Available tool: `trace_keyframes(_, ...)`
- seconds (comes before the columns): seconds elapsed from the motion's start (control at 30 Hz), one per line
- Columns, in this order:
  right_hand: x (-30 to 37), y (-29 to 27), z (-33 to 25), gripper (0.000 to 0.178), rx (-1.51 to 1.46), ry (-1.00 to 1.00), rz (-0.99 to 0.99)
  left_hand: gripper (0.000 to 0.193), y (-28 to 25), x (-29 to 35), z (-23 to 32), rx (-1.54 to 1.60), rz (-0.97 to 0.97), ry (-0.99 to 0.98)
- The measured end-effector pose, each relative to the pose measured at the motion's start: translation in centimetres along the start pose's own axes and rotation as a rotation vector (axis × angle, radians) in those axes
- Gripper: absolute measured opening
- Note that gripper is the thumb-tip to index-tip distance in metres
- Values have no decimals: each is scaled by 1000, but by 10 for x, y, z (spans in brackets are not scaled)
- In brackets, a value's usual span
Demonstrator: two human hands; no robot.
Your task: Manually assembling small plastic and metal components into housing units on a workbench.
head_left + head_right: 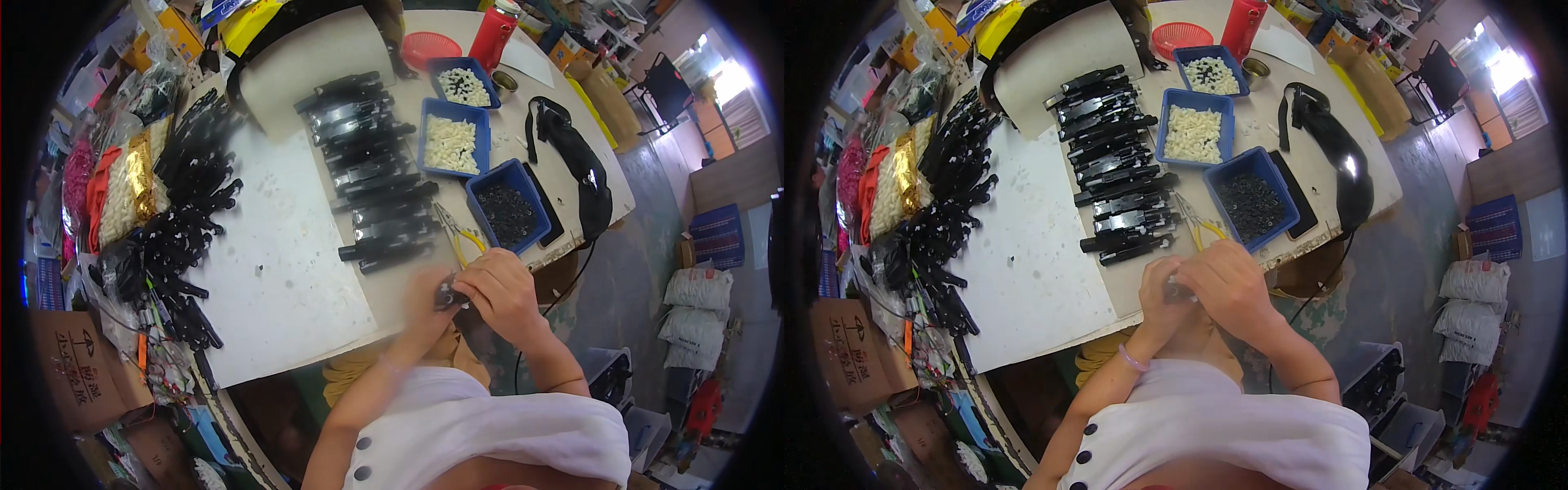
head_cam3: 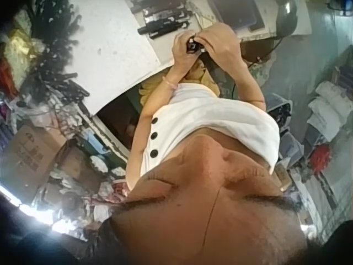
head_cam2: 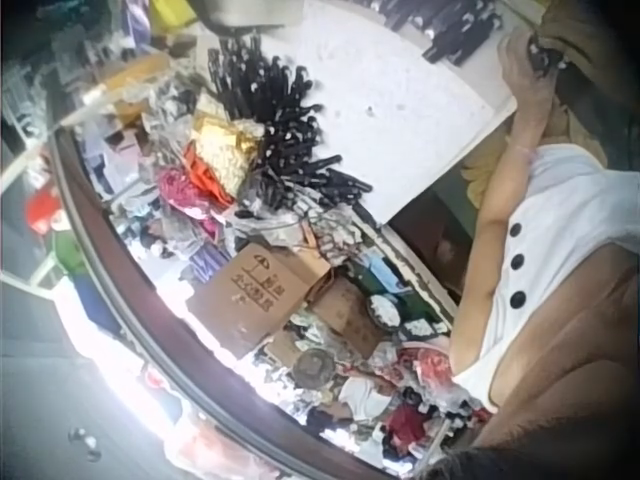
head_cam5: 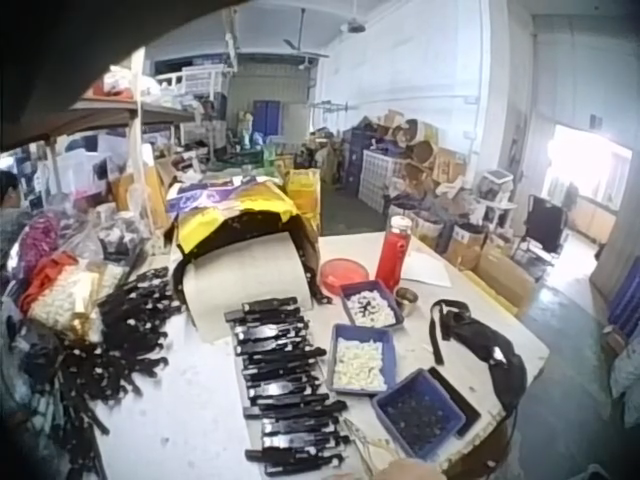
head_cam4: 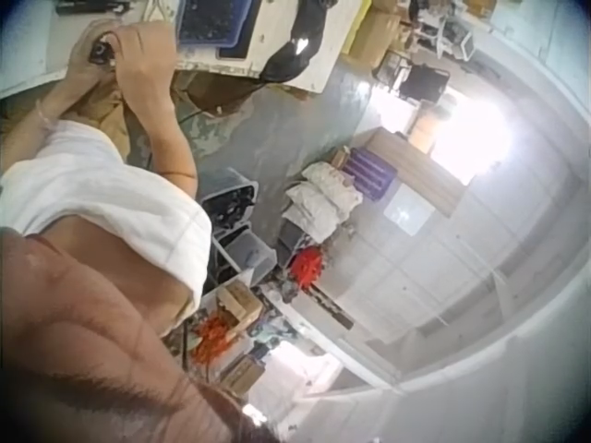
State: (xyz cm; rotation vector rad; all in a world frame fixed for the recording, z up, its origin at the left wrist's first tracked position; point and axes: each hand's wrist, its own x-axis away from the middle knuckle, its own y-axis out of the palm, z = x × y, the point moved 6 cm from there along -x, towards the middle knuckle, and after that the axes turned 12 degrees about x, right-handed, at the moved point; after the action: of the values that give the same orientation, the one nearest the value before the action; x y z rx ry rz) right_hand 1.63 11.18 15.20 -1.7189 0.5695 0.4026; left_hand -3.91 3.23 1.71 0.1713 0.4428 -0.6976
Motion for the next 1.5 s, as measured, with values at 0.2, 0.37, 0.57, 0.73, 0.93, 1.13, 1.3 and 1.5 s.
trace_keyframes(0.2,4,0,4,12,-29,-19,-12,65,-1,2,-2,-14,2,-2)
trace_keyframes(0.37,4,-1,7,14,-9,-53,-32,63,0,-1,2,-61,14,61)
trace_keyframes(0.57,-11,-4,-8,23,207,-280,-215,65,0,-1,1,-9,13,30)
trace_keyframes(0.73,-18,-2,-1,20,105,-268,-283,57,-1,-8,11,-77,52,82)
trace_keyframes(0.93,-20,2,-19,14,515,-480,-488,65,-1,-2,2,-12,13,17)
trace_keyframes(1.13,-29,9,-48,17,636,-563,-607,57,4,8,-11,-20,-77,-47)
trace_keyframes(1.3,-53,2,-27,22,326,-466,-448,45,5,-7,-5,-503,15,-66)
trace_keyframes(1.5,-66,-74,-119,17,-101,-720,312,53,-7,3,-12,97,334,-307)
